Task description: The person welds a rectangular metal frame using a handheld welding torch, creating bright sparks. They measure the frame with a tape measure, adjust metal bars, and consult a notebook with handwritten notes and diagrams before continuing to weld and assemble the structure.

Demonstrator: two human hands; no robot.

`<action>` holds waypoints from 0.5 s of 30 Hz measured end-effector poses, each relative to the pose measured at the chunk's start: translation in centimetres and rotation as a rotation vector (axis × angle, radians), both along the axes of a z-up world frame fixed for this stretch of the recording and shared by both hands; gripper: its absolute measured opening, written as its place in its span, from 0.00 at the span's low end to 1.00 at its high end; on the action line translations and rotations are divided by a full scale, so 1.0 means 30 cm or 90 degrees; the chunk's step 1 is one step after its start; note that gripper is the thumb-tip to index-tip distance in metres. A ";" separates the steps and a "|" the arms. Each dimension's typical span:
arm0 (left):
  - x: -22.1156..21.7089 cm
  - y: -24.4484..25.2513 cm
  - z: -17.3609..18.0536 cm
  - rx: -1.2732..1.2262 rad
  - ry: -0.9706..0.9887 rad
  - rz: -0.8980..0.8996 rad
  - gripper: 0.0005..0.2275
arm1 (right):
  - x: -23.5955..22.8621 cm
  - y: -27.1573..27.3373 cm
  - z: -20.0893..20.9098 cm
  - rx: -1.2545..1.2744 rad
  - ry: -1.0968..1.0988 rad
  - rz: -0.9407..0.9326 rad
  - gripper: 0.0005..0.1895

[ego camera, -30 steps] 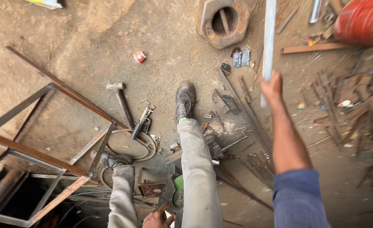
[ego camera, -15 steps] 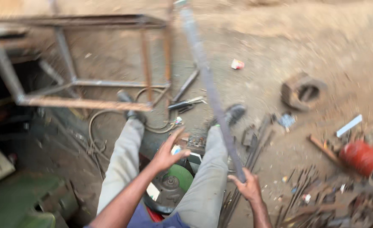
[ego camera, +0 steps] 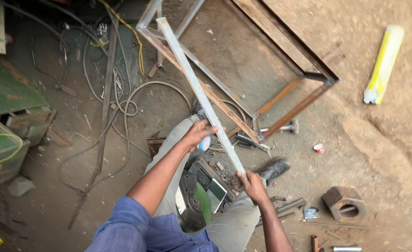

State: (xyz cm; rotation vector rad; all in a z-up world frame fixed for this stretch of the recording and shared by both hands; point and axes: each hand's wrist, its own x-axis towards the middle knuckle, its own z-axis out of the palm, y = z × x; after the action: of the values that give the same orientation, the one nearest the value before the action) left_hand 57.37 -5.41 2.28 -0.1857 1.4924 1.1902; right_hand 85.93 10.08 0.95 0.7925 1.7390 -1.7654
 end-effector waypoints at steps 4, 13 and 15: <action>-0.153 -0.047 -0.112 -0.021 0.065 0.079 0.23 | -0.251 0.010 -0.050 -0.040 -0.069 -0.024 0.20; -0.283 -0.031 -0.208 -0.145 0.077 0.191 0.23 | -0.457 0.063 -0.131 0.116 -0.028 -0.013 0.22; -0.270 -0.040 -0.225 -0.134 0.065 0.218 0.23 | -0.461 0.096 -0.170 0.193 -0.092 0.012 0.24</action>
State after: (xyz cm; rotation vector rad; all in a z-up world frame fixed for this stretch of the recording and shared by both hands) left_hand 49.28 -6.61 -4.45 -0.5482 1.7234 1.3254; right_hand 72.10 12.96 -4.15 0.9980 1.9328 -1.4111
